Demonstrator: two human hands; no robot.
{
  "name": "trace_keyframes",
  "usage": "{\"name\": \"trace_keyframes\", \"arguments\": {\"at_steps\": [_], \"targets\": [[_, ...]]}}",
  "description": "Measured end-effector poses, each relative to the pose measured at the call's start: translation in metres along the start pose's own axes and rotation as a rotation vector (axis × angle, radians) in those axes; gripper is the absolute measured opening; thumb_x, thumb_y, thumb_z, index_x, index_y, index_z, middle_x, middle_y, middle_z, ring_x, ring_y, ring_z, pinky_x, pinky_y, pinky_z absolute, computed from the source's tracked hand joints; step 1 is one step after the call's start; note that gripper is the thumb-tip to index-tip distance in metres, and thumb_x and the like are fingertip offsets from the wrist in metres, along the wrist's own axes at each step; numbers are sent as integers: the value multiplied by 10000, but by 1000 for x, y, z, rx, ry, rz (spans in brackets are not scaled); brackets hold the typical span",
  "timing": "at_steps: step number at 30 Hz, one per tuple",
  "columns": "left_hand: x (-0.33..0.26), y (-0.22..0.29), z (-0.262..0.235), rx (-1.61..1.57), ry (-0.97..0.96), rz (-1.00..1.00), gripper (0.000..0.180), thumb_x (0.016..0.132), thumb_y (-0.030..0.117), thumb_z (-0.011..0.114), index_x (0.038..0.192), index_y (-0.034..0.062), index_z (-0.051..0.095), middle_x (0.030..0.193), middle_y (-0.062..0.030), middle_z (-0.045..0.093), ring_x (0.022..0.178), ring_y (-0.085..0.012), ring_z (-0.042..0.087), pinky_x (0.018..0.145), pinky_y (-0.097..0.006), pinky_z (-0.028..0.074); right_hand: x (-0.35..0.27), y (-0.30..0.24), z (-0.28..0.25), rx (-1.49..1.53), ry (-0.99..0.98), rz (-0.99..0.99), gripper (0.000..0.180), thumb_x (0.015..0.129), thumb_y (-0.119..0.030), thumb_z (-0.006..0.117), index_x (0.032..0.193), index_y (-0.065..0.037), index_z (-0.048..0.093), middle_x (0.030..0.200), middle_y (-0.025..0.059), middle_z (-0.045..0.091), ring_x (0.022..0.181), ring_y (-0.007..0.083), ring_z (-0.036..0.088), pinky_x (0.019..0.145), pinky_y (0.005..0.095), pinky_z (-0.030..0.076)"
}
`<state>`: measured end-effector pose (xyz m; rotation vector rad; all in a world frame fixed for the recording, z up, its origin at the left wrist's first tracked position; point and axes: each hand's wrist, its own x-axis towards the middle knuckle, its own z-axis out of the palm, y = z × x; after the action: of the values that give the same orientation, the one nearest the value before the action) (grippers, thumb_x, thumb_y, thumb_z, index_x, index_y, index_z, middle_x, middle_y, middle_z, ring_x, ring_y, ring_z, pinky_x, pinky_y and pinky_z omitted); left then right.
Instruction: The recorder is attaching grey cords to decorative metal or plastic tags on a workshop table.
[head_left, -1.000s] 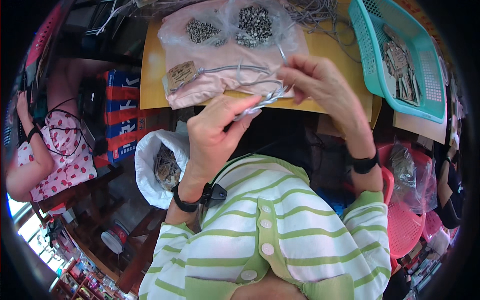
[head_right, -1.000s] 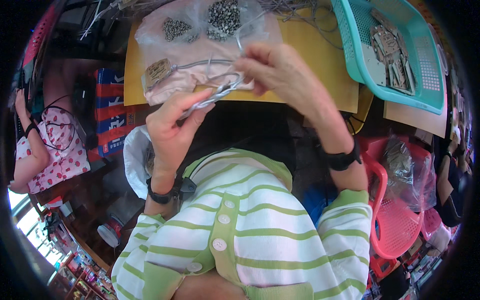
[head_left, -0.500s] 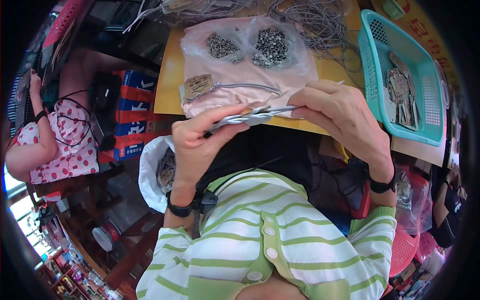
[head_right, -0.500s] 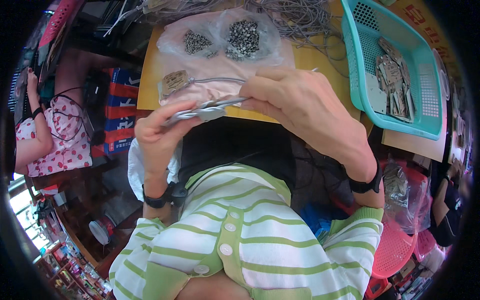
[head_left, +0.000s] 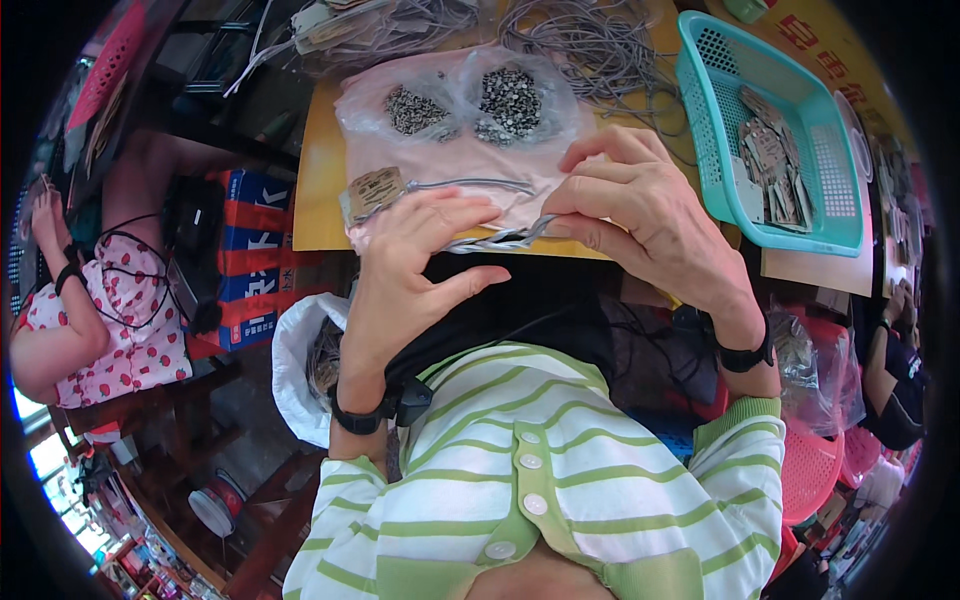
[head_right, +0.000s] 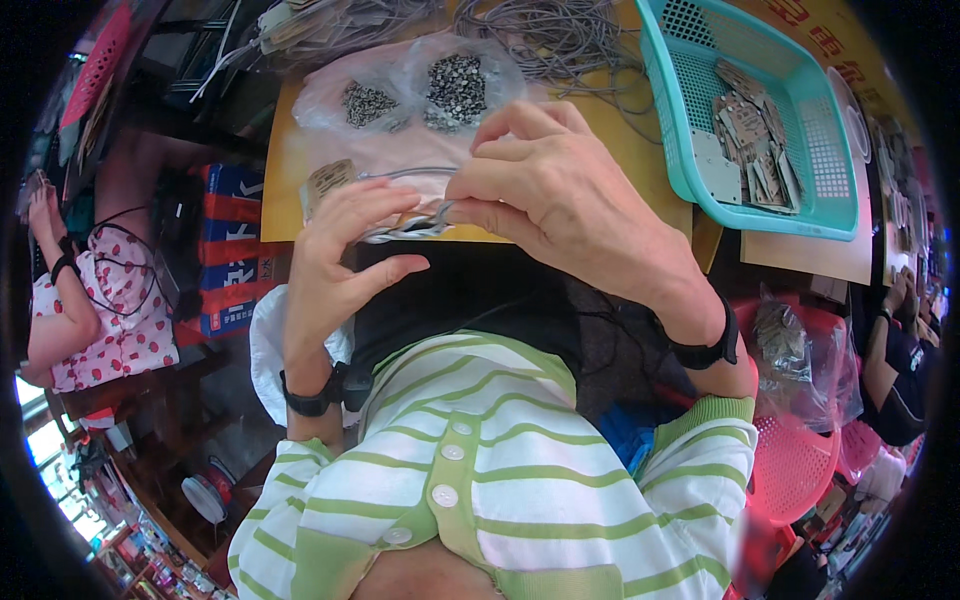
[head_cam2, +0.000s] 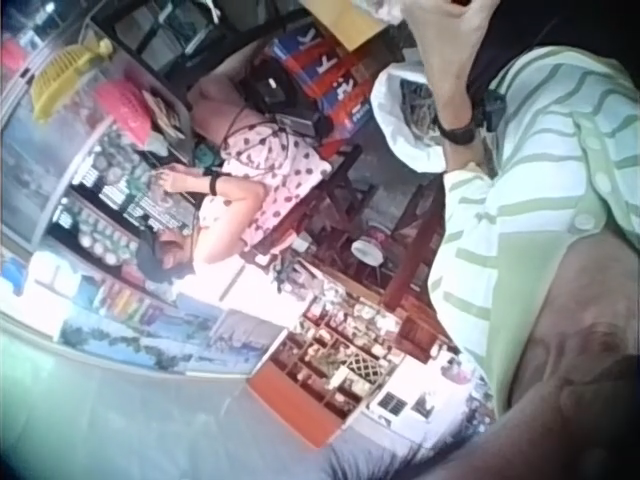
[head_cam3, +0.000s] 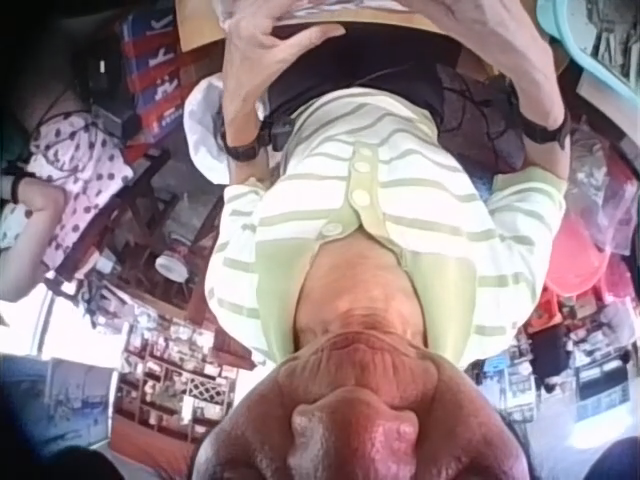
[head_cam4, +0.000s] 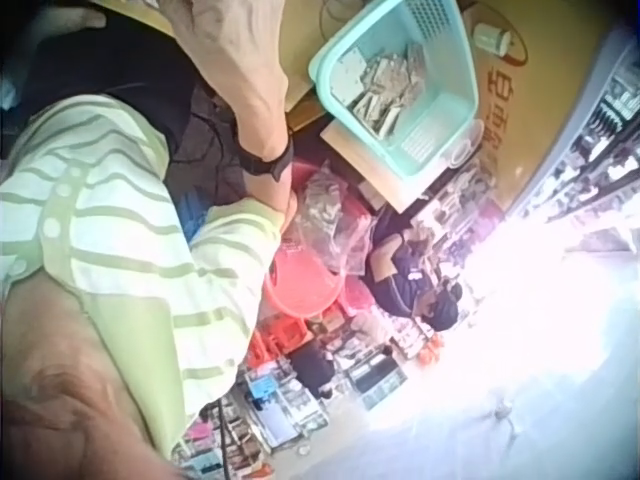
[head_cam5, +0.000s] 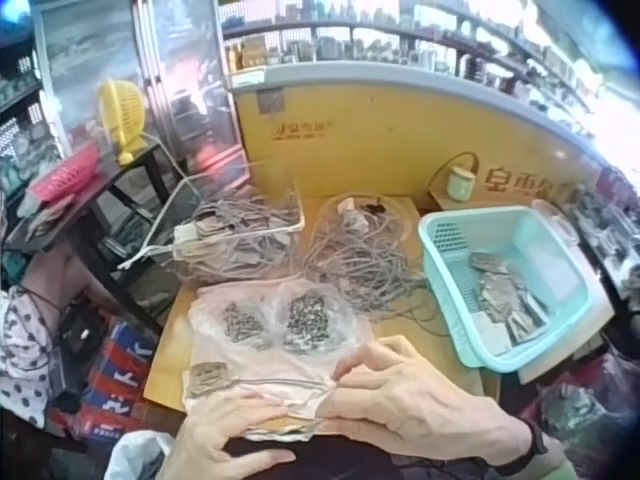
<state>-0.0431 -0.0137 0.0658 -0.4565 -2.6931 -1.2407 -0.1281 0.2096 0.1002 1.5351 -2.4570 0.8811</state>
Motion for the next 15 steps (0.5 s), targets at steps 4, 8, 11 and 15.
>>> {"name": "trace_keyframes", "arguments": {"at_steps": [4,8,11,15], "targets": [[3,16,-6,282,-28,38,433,658,108,781,1070,51,657,1091,-104,650,1087,-287,566,922,-355,417,-3,-2,9,220,-10,67,129,820,-183,642,909,-90,632,723,61,571,784,240,560,819,378,393],[3,10,4,-206,-20,-58,318,761,139,724,1053,33,655,1036,-91,661,984,-189,601,868,-328,430,2,-2,17,358,-35,81,131,848,-171,617,902,-51,611,726,117,561,693,304,555,706,367,437],[-9,-12,11,-496,-20,-210,194,827,47,649,1015,-1,648,984,-58,655,888,-96,602,774,-251,467,-3,3,12,398,-80,204,140,868,-160,592,916,-29,598,730,140,562,686,330,550,619,362,439],[-18,-10,3,-846,11,-417,115,841,39,639,949,2,642,912,-15,622,840,-74,582,755,-215,452,-3,17,4,391,-113,297,146,885,-168,576,921,-28,595,722,141,554,658,323,529,587,346,428]]}}
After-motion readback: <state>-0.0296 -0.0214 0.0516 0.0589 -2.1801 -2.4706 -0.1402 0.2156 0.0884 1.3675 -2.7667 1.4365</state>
